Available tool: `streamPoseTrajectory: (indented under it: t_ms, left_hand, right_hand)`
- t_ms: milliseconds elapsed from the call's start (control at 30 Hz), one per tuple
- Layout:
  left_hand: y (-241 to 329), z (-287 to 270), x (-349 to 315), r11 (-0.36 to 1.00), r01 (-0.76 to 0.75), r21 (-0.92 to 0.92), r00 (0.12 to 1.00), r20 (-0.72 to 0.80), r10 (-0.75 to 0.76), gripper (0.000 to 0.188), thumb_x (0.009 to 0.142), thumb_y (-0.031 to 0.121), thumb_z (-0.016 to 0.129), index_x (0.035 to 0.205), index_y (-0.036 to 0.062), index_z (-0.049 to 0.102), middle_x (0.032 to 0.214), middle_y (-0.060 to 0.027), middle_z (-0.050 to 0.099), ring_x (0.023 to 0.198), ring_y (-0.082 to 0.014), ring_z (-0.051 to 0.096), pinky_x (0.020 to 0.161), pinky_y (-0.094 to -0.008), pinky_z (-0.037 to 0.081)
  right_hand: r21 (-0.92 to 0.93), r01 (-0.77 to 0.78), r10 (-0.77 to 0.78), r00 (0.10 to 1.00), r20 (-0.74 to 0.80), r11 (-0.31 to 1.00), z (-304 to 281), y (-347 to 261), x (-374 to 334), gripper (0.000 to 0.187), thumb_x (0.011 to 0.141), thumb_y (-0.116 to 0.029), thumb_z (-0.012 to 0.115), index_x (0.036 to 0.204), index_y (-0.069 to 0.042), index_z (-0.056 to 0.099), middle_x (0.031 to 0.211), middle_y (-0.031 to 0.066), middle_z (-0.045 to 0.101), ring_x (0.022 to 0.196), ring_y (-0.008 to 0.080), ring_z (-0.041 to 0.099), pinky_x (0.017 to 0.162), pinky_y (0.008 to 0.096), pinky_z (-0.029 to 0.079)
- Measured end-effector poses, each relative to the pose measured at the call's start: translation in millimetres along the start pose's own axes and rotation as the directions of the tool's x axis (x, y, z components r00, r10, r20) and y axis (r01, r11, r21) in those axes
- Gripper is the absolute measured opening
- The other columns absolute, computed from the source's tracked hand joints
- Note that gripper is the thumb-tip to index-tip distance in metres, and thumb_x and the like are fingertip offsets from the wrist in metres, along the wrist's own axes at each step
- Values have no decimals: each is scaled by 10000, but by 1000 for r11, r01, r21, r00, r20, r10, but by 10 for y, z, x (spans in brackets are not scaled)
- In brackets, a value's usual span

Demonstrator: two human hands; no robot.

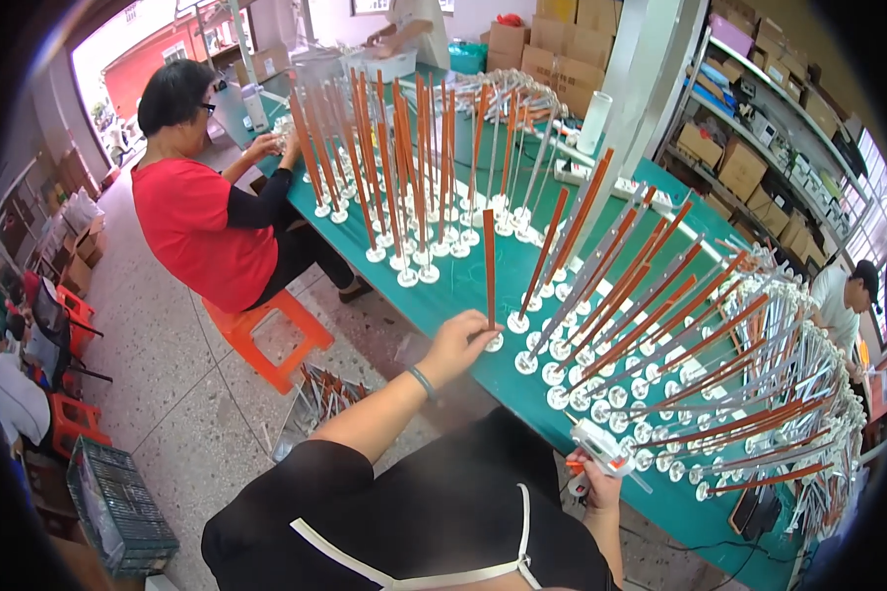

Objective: The worker uses a hot glue gun to apply adhesive into small circular bases and inserts wooden rods into them at a factory workstation.

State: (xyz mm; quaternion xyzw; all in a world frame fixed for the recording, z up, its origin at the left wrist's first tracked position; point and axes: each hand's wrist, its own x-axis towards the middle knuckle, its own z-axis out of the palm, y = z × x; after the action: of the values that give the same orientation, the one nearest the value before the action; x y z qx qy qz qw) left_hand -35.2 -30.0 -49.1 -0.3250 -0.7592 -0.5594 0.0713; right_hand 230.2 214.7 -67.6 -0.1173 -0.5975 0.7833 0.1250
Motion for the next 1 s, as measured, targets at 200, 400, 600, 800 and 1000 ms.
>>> streamPoseTrajectory:
  t_ms: [200, 400, 600, 800, 1000]
  left_hand:
    - [140, -3, -100, 999, 5, -41, 995, 96, -1, 134, 860, 41, 658, 979, 18, 715, 913, -119, 677, 852, -234, 666, 741, -315, 513]
    - [107, 24, -196, 996, 16, -83, 992, 124, -6, 148, 868, 45, 653, 1001, 29, 716, 929, -111, 678, 859, -221, 666, 751, -307, 514]
    - [119, 49, -214, 991, 45, -128, 994, 102, -32, 148, 872, 49, 652, 1004, 30, 717, 938, -102, 671, 866, -207, 662, 764, -300, 514]
    - [69, 61, -197, 994, 32, -108, 995, 98, -21, 138, 876, 58, 654, 996, 24, 714, 927, -101, 663, 845, -199, 656, 745, -292, 511]
    - [58, 41, -142, 994, 30, -104, 994, 105, -19, 148, 870, 56, 657, 1003, 32, 719, 931, -101, 678, 868, -210, 655, 779, -309, 510]
  right_hand:
    - [75, 28, -31, 999, 38, 997, -27, 34, 9, 254, 811, -61, 667, 1032, 48, 607, 916, 162, 652, 820, 243, 667, 653, 303, 557]
    - [87, 47, -53, 996, 71, 995, -65, 67, -11, 281, 818, -28, 659, 1076, 67, 601, 916, 160, 670, 843, 244, 685, 674, 290, 571]
    - [107, 72, -77, 996, 48, 992, -38, 68, -51, 287, 813, -16, 658, 1083, 65, 602, 912, 167, 676, 831, 239, 688, 676, 293, 574]
    - [109, 51, -58, 997, 60, 993, -39, 58, -8, 296, 815, -20, 661, 1092, 67, 601, 918, 171, 679, 822, 233, 688, 677, 290, 572]
    - [110, 73, -81, 994, 69, 991, -45, 52, 52, 255, 820, -18, 662, 1060, 51, 609, 922, 172, 676, 839, 237, 686, 677, 298, 571]
